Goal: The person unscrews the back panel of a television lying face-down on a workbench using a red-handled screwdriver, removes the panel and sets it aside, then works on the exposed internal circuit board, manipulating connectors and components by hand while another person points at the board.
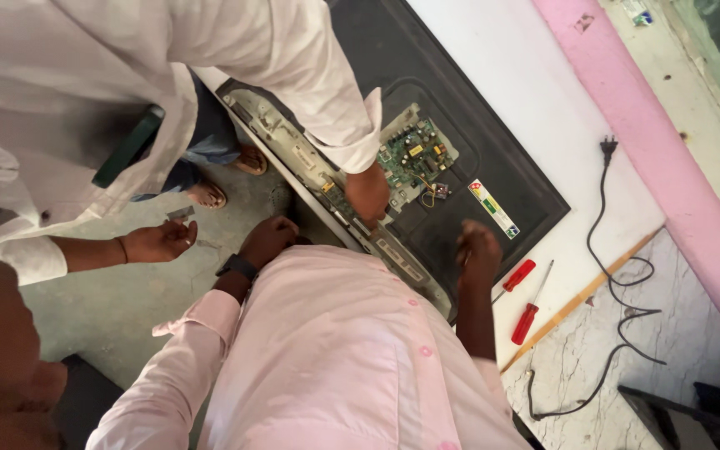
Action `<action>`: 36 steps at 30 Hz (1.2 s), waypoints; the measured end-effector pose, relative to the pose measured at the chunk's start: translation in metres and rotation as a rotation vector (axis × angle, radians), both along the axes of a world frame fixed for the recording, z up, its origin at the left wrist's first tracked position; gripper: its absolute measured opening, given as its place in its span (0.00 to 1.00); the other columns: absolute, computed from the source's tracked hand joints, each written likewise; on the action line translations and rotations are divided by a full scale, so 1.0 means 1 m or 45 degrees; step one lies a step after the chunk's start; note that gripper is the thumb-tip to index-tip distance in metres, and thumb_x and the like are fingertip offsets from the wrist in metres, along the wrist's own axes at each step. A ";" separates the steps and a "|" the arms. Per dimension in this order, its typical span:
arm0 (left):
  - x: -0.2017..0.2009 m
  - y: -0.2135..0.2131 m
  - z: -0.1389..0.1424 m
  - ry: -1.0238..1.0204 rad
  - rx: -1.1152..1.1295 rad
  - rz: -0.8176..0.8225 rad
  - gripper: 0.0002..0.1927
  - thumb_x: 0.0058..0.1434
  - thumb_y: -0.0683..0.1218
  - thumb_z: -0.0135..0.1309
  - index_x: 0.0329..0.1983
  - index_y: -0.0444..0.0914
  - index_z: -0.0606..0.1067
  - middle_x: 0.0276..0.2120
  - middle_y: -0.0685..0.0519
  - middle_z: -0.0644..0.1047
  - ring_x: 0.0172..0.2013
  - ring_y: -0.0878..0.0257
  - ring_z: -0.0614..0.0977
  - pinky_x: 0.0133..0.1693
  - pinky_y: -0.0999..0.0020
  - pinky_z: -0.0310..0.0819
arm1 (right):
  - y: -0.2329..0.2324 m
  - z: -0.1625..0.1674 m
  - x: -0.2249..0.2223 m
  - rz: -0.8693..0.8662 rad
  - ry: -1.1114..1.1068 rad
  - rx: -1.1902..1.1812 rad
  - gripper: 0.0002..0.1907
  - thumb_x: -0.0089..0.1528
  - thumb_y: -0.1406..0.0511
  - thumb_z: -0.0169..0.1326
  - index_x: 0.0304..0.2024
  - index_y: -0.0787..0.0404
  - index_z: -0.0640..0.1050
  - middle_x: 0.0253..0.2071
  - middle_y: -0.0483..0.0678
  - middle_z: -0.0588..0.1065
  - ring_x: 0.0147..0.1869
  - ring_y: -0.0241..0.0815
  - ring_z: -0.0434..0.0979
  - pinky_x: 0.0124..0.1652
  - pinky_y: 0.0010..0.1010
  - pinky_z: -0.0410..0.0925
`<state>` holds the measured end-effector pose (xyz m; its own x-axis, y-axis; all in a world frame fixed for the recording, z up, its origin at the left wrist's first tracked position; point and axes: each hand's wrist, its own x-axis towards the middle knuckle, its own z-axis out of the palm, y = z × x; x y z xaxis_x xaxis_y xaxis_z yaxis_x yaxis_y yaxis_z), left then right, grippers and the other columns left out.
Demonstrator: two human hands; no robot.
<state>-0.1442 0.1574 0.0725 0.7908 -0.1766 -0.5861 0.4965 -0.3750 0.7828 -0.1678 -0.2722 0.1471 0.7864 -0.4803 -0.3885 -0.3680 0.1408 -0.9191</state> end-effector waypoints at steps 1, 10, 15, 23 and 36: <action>-0.003 0.000 0.003 0.001 0.018 0.022 0.12 0.60 0.48 0.53 0.40 0.36 0.79 0.33 0.48 0.82 0.34 0.61 0.83 0.41 0.65 0.76 | 0.004 -0.003 -0.016 0.010 0.016 0.037 0.12 0.64 0.60 0.56 0.43 0.61 0.80 0.26 0.43 0.73 0.20 0.29 0.64 0.20 0.20 0.56; 0.025 -0.025 0.019 -0.039 -0.007 -0.133 0.13 0.62 0.52 0.52 0.39 0.37 0.77 0.34 0.49 0.80 0.34 0.58 0.82 0.37 0.61 0.79 | 0.053 -0.023 -0.048 0.399 0.382 0.057 0.12 0.65 0.64 0.57 0.47 0.64 0.83 0.24 0.43 0.71 0.21 0.29 0.63 0.23 0.23 0.57; 0.056 -0.053 0.008 -0.436 0.143 -0.446 0.17 0.65 0.56 0.53 0.36 0.38 0.78 0.34 0.48 0.80 0.35 0.54 0.82 0.39 0.57 0.75 | 0.081 -0.029 -0.014 1.113 0.242 0.076 0.13 0.64 0.65 0.57 0.51 0.61 0.81 0.33 0.39 0.76 0.34 0.24 0.71 0.34 0.21 0.66; 0.067 -0.085 0.034 -0.382 0.256 -0.324 0.13 0.59 0.55 0.56 0.40 0.43 0.78 0.39 0.51 0.83 0.41 0.53 0.84 0.42 0.56 0.76 | 0.104 -0.002 0.017 0.819 0.106 -0.563 0.27 0.56 0.64 0.70 0.51 0.68 0.72 0.37 0.52 0.76 0.37 0.37 0.74 0.38 0.31 0.70; 0.068 -0.081 0.052 -0.829 0.034 -0.359 0.23 0.59 0.42 0.50 0.58 0.47 0.78 0.50 0.50 0.80 0.49 0.52 0.82 0.50 0.58 0.76 | 0.147 0.059 0.054 0.934 -0.038 -0.834 0.36 0.44 0.59 0.73 0.51 0.65 0.73 0.46 0.55 0.80 0.49 0.51 0.83 0.47 0.40 0.73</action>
